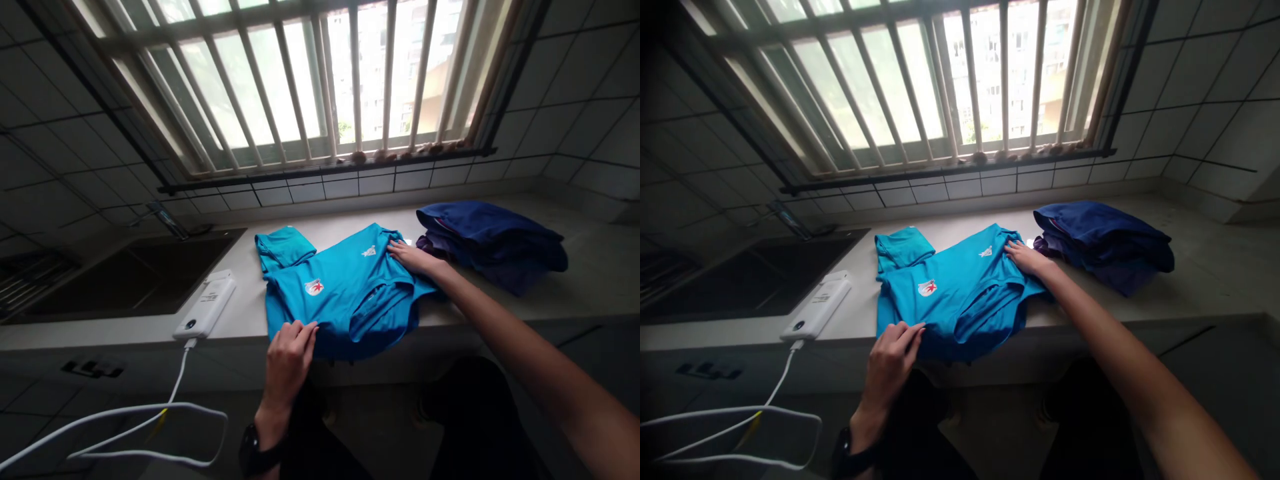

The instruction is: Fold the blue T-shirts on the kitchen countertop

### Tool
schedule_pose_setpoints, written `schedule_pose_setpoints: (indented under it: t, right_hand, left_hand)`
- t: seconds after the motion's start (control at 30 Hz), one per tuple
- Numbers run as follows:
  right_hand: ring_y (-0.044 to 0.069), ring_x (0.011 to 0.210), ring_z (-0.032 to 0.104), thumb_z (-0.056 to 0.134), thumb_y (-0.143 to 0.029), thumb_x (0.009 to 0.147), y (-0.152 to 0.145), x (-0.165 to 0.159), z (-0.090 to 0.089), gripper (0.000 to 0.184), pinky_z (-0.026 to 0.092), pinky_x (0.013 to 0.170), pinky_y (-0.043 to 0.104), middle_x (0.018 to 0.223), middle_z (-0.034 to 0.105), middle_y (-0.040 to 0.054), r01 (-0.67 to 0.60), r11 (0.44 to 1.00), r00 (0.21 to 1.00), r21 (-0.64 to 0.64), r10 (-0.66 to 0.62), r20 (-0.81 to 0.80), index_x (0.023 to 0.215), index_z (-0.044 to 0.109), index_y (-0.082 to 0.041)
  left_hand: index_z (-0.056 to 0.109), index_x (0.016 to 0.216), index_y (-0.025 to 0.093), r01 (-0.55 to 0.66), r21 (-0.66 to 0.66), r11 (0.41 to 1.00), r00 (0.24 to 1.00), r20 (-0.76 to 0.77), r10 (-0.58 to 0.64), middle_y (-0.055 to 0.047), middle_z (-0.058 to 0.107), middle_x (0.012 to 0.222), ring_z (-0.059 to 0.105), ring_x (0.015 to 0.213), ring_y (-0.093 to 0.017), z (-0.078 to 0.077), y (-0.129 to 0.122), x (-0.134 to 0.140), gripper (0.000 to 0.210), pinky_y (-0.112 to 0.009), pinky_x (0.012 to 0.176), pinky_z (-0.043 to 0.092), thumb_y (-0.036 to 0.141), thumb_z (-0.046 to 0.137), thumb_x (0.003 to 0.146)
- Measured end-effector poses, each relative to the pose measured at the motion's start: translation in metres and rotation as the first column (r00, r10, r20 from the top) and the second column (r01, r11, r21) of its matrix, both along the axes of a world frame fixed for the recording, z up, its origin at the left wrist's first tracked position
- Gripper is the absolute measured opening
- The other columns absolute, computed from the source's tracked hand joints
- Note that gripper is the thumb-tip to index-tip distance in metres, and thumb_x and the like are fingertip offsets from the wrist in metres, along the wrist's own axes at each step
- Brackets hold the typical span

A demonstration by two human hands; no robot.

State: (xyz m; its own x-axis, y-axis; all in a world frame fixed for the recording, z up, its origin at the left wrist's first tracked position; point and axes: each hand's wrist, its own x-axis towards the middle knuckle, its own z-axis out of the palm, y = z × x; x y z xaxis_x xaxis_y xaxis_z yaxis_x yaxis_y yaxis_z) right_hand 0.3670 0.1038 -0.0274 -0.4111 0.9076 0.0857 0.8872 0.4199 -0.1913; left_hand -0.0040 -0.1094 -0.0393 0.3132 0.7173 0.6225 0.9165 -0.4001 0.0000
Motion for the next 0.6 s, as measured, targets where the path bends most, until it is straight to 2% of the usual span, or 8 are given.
schedule_pose_setpoints:
  t: [0.13,0.2,0.27,0.3,0.37,0.47,0.53,0.6]
  right_hand:
    - [0.037,0.157,0.034,0.046,-0.022,0.104,0.035,-0.038,0.035,0.054,0.037,0.123,0.06,0.168,0.04,0.0143,0.155,0.987,0.986,-0.05,-0.151,0.076,0.158,0.05,-0.019]
    - [0.035,0.156,0.035,0.048,-0.013,0.1,0.041,-0.052,0.054,0.057,0.037,0.124,0.055,0.167,0.042,0.015,0.192,0.981,0.981,-0.012,-0.191,0.044,0.157,0.052,-0.02]
    - [0.031,0.151,0.044,0.047,-0.006,0.096,0.036,-0.058,0.069,0.062,0.04,0.122,0.045,0.164,0.046,0.0164,0.211,0.976,0.977,0.056,-0.21,-0.019,0.157,0.051,-0.018]
    - [0.03,0.145,0.051,0.047,-0.006,0.096,0.03,-0.057,0.075,0.061,0.044,0.118,0.041,0.16,0.051,0.0175,0.236,0.968,0.971,0.087,-0.232,-0.06,0.156,0.051,-0.017]
    - [0.03,0.127,0.065,0.046,-0.014,0.101,0.008,-0.048,0.081,0.049,0.051,0.106,0.037,0.143,0.065,0.0199,0.323,0.944,0.942,0.062,-0.314,-0.122,0.147,0.06,-0.014]
    - [0.031,0.1,0.074,0.043,-0.035,0.107,-0.041,-0.025,0.073,0.043,0.056,0.09,0.036,0.105,0.077,0.02,0.436,0.872,0.887,-0.223,-0.458,-0.055,0.117,0.076,-0.01]
    - [0.032,0.104,0.072,0.048,-0.04,0.104,-0.073,-0.012,0.061,0.042,0.055,0.091,0.038,0.11,0.075,0.0212,0.451,0.856,0.89,-0.253,-0.453,0.053,0.112,0.077,-0.011]
    - [0.036,0.117,0.066,0.054,-0.04,0.102,-0.097,-0.007,0.05,0.04,0.053,0.097,0.041,0.128,0.069,0.023,0.459,0.878,0.888,-0.135,-0.45,0.095,0.122,0.074,-0.011]
  left_hand:
    - [0.077,0.093,0.019,-0.071,-0.048,0.996,0.996,0.056,0.074,-0.007,0.07,0.08,0.064,0.076,-0.022,0.005,-0.006,0.064,0.032,-0.035,0.072,0.044,0.025,0.049,0.107]
    - [0.078,0.104,0.019,0.035,-0.155,0.987,0.994,0.108,-0.018,-0.006,0.074,0.084,0.067,0.078,-0.021,0.013,-0.009,0.088,0.029,-0.035,0.075,0.045,0.024,0.049,0.106]
    - [0.076,0.118,0.022,0.176,-0.262,0.949,0.973,0.189,-0.128,-0.004,0.077,0.088,0.069,0.079,-0.019,0.022,-0.007,0.097,0.028,-0.035,0.08,0.048,0.027,0.05,0.107]
    - [0.075,0.123,0.023,0.214,-0.295,0.931,0.963,0.222,-0.151,-0.004,0.079,0.091,0.071,0.082,-0.019,0.026,-0.004,0.093,0.03,-0.035,0.084,0.049,0.029,0.05,0.107]
    - [0.074,0.125,0.024,0.166,-0.331,0.929,0.969,0.229,-0.092,-0.006,0.08,0.104,0.072,0.092,-0.022,0.032,0.009,0.075,0.032,-0.037,0.091,0.051,0.031,0.048,0.107]
    - [0.072,0.131,0.023,-0.1,-0.375,0.922,0.984,0.098,0.146,-0.013,0.073,0.13,0.067,0.117,-0.031,0.032,0.038,0.033,0.036,-0.044,0.099,0.052,0.032,0.052,0.103]
    - [0.069,0.138,0.025,-0.222,-0.418,0.881,0.97,-0.008,0.241,-0.014,0.063,0.147,0.059,0.132,-0.036,0.03,0.055,0.01,0.042,-0.049,0.108,0.048,0.038,0.058,0.1]
    - [0.067,0.142,0.029,-0.262,-0.477,0.839,0.964,-0.082,0.254,-0.012,0.058,0.154,0.057,0.137,-0.036,0.029,0.065,-0.002,0.045,-0.051,0.111,0.048,0.044,0.057,0.1]
